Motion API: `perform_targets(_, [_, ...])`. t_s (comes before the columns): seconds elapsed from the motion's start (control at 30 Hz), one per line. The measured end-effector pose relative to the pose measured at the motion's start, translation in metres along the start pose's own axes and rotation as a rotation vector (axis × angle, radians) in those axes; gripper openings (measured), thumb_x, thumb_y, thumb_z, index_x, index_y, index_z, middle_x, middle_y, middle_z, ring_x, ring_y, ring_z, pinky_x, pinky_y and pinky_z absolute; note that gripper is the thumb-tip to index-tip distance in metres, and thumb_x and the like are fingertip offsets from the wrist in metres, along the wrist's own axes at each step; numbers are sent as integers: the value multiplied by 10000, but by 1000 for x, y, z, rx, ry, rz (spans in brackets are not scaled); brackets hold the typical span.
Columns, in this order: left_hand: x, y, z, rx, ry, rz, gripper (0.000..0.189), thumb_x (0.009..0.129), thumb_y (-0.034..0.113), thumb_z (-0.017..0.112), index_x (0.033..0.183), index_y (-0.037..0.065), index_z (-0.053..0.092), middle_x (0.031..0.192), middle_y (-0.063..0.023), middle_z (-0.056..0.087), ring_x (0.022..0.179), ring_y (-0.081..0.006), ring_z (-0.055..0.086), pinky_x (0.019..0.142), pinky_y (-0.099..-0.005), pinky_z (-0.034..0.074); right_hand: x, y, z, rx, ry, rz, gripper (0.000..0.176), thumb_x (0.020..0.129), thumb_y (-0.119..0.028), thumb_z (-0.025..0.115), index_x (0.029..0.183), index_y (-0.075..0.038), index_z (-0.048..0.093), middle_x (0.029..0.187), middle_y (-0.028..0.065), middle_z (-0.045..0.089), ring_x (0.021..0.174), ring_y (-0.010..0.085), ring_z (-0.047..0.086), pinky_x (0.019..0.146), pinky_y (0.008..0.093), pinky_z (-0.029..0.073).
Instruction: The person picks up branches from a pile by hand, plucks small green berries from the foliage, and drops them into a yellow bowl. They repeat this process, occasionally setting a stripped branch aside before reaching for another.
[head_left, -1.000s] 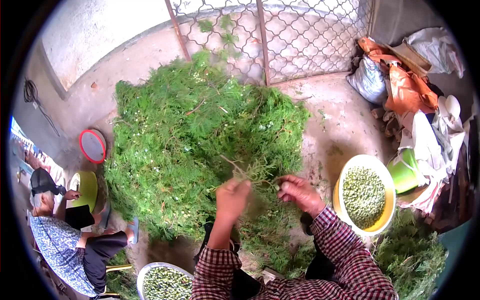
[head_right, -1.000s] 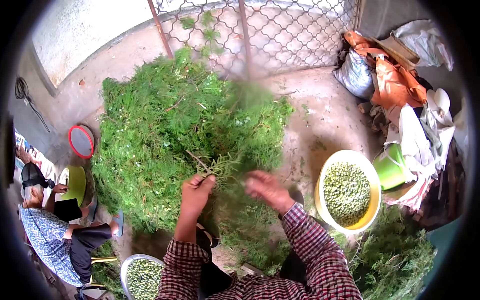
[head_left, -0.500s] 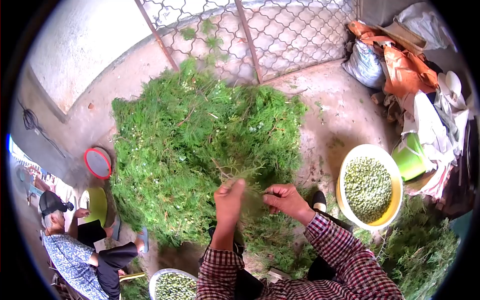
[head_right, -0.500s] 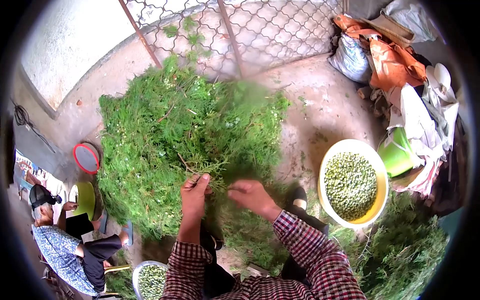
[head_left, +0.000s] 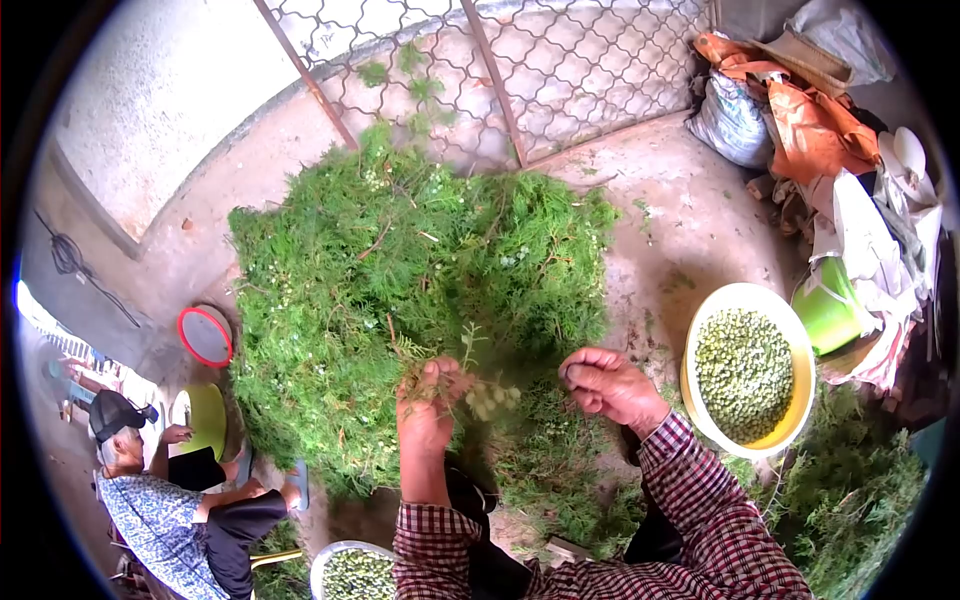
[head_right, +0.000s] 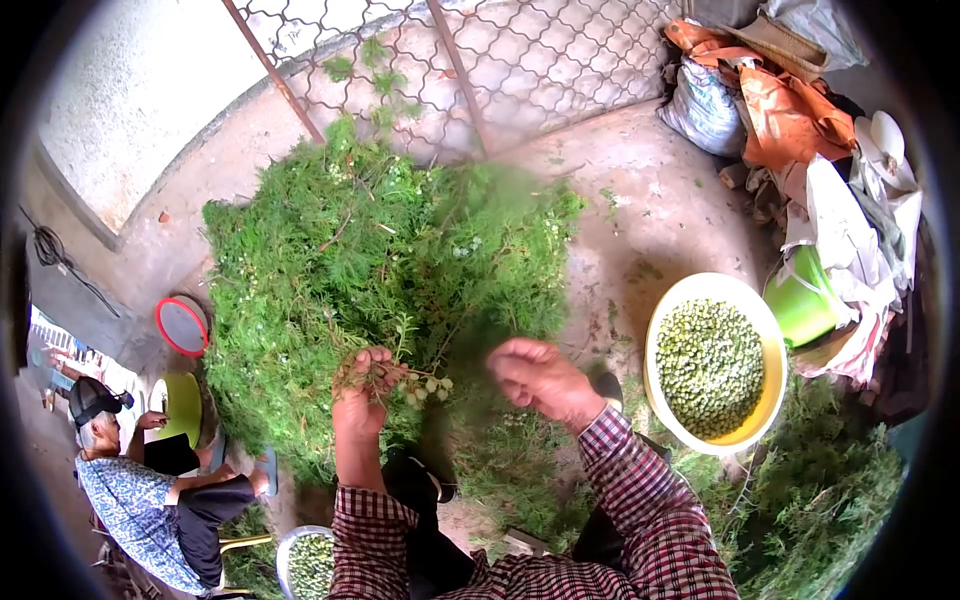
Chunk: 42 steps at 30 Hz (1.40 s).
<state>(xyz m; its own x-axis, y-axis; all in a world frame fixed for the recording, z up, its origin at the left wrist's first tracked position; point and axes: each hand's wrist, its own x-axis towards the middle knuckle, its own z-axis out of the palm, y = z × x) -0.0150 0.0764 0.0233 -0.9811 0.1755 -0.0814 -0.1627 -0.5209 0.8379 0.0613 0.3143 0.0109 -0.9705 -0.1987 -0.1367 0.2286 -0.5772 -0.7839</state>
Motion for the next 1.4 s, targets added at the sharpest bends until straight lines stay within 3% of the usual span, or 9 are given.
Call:
perform_targets(0.33, [-3, -1, 2, -71, -269, -158, 215, 811, 260, 582, 791, 54, 524, 849, -65, 510, 779, -204, 514, 740, -384, 445, 7, 5, 1, 21, 91, -3, 156, 832, -141, 584, 945, -34, 576, 731, 19, 557, 531, 74, 461, 431, 172, 323])
perform_targets(0.43, [-12, 3, 13, 3, -268, -224, 230, 808, 277, 581, 788, 56, 522, 845, -65, 509, 780, -204, 510, 740, -383, 438, 10, 2, 4, -40, 63, 11, 293, 824, -133, 595, 1098, -51, 528, 792, 15, 579, 615, 71, 516, 475, 163, 364])
perform_targets(0.47, [-7, -9, 2, -66, -321, -229, 270, 815, 278, 582, 840, 11, 548, 863, -104, 556, 764, -273, 575, 664, -404, 476, 9, 2, 8, -83, 54, -5, 337, 822, -130, 597, 1138, -63, 502, 804, 10, 581, 630, 66, 520, 483, 160, 371])
perform_targets(0.63, [-10, -22, 9, 10, -363, -243, 297, 827, 304, 568, 887, 12, 562, 876, -101, 568, 805, -237, 558, 690, -392, 468, 10, 2, 24, -232, -68, -15, 496, 815, -119, 604, 1270, -109, 408, 808, -11, 584, 665, 38, 527, 503, 150, 386])
perform_targets(0.8, [-11, -23, 15, 1, -409, -228, 312, 816, 321, 581, 874, 15, 570, 858, -100, 578, 790, -220, 557, 684, -362, 454, 10, 4, 22, -293, 48, 37, 169, 824, -153, 601, 963, -57, 591, 671, -33, 551, 530, 37, 478, 441, 158, 352])
perform_targets(1.1, [-3, -7, 2, -45, -164, -173, 200, 818, 248, 578, 801, 56, 524, 786, -56, 506, 744, -205, 494, 659, -375, 430, -11, -12, 8, -178, -306, 164, 143, 810, -151, 573, 823, -18, 624, 567, 0, 530, 419, 43, 406, 365, 183, 324])
perform_targets(1.23, [3, -6, -12, -87, -89, -168, 195, 834, 246, 560, 781, 64, 514, 779, -50, 507, 742, -204, 497, 644, -359, 438, -5, -8, -3, 5, -181, 52, 243, 782, -48, 567, 1017, -2, 531, 896, 75, 564, 602, 73, 479, 458, 161, 358])
perform_targets(1.33, [4, -9, -13, -71, -36, -231, 189, 848, 239, 539, 779, 65, 514, 788, -50, 520, 746, -206, 507, 642, -358, 443, -4, -7, 12, -261, -92, 103, 338, 777, -127, 630, 1074, -29, 501, 938, 49, 549, 684, 83, 495, 538, 178, 413])
perform_targets(1.4, [3, -11, -13, -61, -23, -247, 183, 855, 237, 529, 788, 67, 514, 797, -51, 528, 743, -201, 516, 651, -359, 451, 3, 8, 18, -601, -80, -93, 412, 749, -185, 675, 1092, -37, 499, 936, 35, 544, 707, 88, 504, 591, 198, 439])
